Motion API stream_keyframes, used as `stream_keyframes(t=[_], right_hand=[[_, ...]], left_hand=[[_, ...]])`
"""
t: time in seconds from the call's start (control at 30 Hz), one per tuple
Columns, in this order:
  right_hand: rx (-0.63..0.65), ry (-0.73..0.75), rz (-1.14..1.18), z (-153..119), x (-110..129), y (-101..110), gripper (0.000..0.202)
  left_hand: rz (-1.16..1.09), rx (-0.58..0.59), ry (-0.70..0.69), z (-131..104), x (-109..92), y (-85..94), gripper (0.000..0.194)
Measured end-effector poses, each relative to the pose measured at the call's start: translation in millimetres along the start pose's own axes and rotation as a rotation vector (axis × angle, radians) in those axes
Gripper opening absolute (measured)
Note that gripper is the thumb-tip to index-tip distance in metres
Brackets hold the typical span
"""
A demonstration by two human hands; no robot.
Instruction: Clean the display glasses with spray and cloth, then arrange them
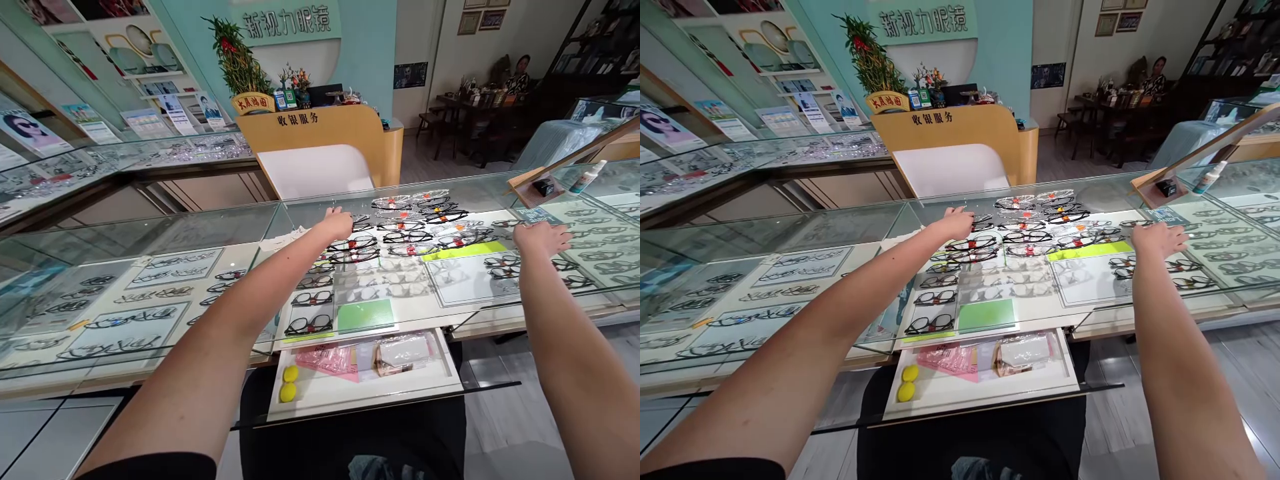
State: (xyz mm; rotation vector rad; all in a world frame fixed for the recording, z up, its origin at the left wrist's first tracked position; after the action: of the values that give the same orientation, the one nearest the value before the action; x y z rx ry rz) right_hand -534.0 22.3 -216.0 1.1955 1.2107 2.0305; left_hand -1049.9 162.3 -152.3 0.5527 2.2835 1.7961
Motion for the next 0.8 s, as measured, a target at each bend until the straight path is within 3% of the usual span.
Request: stream_keyframes(t=[0.2,0.37,0.63,0.8], right_hand=[[0.0,-0.063,-0.027,-0.6,1.6,1.5,0.046],[0.002,-0.074,-0.028,1.8,1.1,-1.0,0.046],[-0.017,-0.087,-0.014,6.9,0.3,-8.7,0.049],[-0.02,-0.095,-0.009,7.5,-0.9,-8.4,0.052]], left_hand=[[-0.031,-0.013,0.06,-3.7,4.6,-6.8,0.067],[-0.055,-0.111,0.115,-10.8,0.5,-8.4,0.065],[-0.067,-0.214,0.113,-16.7,-0.8,-8.2,0.025],[-0.094,-0.286,0.089,-35.8,2.4,4.0,0.021]])
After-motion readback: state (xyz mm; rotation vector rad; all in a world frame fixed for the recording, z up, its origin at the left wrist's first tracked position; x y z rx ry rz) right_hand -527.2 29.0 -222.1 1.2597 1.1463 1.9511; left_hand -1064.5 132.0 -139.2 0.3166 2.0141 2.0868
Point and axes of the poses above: each hand's wrist, its own z-axis towards the middle knuckle, its own y-axis out of the back of the hand, x = y × z, the point moved 1 cm from there along z, towards the middle knuckle, and after that the axes turned 4 degrees about y, right-handed, at the moved point
